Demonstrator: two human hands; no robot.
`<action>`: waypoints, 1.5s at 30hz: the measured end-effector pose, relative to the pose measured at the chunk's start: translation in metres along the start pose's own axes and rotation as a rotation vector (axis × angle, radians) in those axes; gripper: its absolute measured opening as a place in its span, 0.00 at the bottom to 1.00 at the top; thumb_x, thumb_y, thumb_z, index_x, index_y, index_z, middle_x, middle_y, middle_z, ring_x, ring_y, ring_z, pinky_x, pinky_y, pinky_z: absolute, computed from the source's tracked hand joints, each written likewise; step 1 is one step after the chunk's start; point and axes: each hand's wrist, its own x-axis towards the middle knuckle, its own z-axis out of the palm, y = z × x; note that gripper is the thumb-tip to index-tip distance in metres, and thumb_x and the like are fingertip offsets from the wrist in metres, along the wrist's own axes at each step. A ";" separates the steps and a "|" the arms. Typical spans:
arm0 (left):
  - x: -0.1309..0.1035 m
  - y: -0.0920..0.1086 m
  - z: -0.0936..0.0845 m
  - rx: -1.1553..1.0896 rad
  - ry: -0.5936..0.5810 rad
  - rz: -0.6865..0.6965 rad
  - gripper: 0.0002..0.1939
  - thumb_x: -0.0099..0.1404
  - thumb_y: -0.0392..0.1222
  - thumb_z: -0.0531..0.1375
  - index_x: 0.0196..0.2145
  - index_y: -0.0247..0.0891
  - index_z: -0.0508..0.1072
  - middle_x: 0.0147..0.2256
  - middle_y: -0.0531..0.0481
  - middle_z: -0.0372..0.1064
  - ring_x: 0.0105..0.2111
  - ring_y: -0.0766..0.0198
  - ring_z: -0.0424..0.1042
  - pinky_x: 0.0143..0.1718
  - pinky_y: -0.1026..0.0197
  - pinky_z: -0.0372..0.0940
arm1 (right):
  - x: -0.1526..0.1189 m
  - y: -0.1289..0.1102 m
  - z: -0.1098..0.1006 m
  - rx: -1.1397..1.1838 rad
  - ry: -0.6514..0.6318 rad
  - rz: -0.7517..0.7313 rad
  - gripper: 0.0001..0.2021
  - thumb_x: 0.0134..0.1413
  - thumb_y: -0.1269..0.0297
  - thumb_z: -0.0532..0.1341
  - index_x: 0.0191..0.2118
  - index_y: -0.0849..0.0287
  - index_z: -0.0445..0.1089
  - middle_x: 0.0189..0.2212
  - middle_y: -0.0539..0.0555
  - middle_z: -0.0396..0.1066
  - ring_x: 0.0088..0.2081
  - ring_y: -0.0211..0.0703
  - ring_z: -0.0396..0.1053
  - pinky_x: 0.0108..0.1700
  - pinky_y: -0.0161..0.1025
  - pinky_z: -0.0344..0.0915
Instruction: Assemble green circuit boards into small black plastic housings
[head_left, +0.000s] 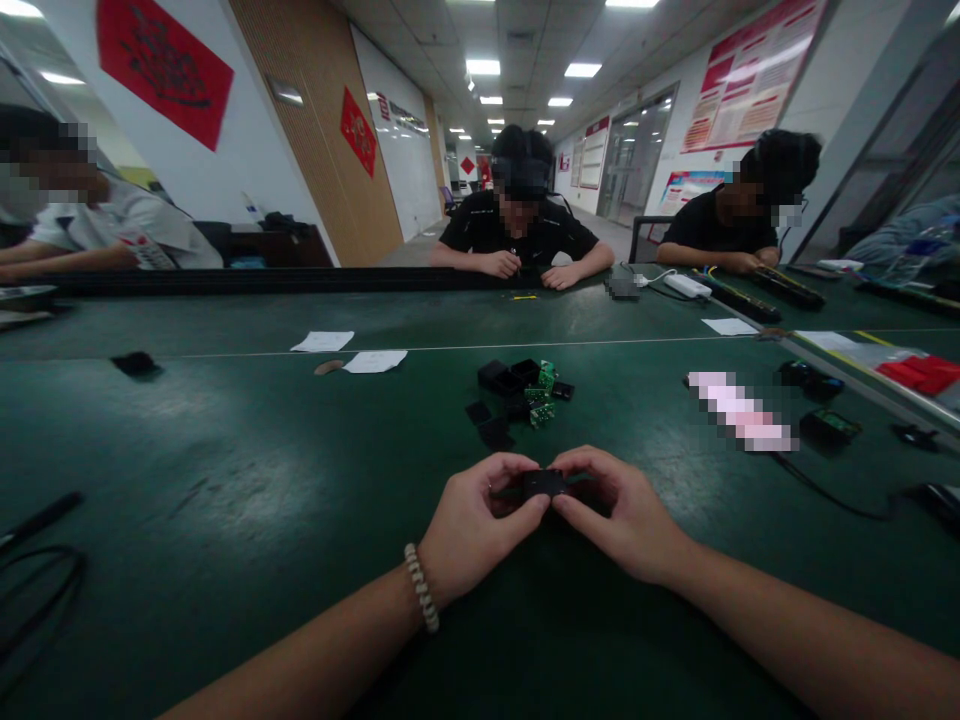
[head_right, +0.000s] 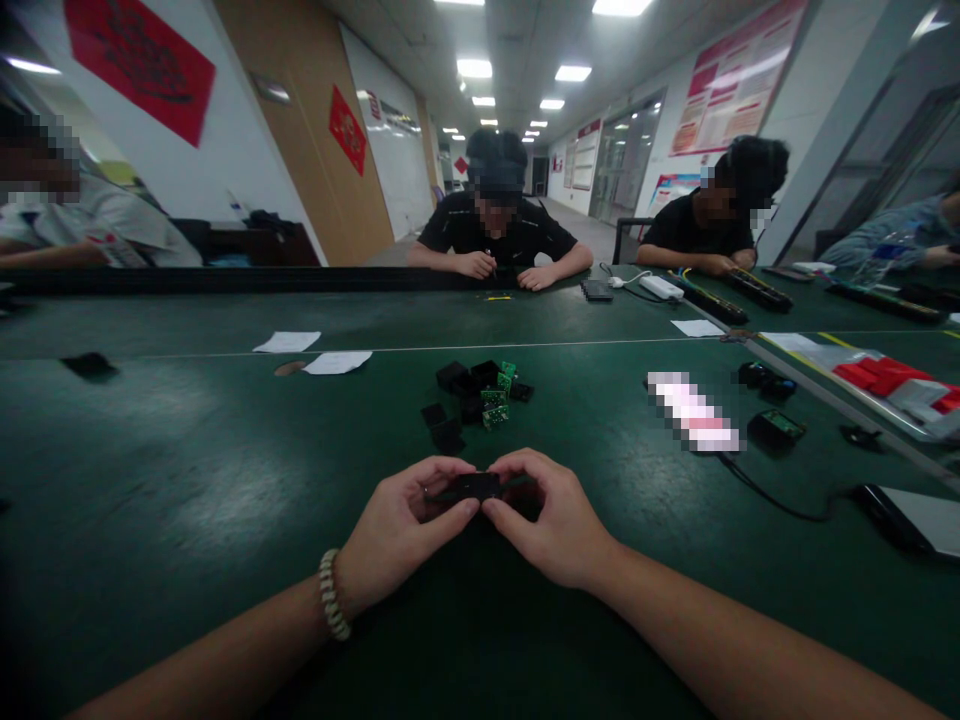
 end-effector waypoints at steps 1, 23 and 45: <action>0.000 0.000 0.000 -0.004 -0.003 0.000 0.15 0.61 0.40 0.65 0.45 0.38 0.73 0.43 0.45 0.77 0.43 0.56 0.78 0.44 0.54 0.74 | 0.000 0.000 0.000 0.004 0.003 -0.001 0.12 0.55 0.70 0.64 0.46 0.56 0.71 0.43 0.55 0.72 0.45 0.46 0.73 0.47 0.45 0.73; 0.001 -0.001 0.000 -0.011 -0.014 -0.006 0.15 0.61 0.39 0.65 0.45 0.37 0.72 0.43 0.46 0.77 0.43 0.57 0.78 0.44 0.56 0.74 | 0.000 0.001 0.001 0.014 -0.002 0.011 0.11 0.56 0.70 0.63 0.46 0.56 0.71 0.43 0.55 0.72 0.44 0.46 0.73 0.46 0.45 0.73; 0.001 -0.002 0.000 0.016 -0.008 -0.014 0.15 0.61 0.41 0.65 0.46 0.38 0.72 0.43 0.45 0.77 0.42 0.56 0.78 0.43 0.55 0.74 | 0.000 -0.001 0.001 -0.006 -0.003 0.034 0.10 0.56 0.69 0.63 0.44 0.57 0.71 0.41 0.55 0.72 0.43 0.47 0.73 0.44 0.45 0.73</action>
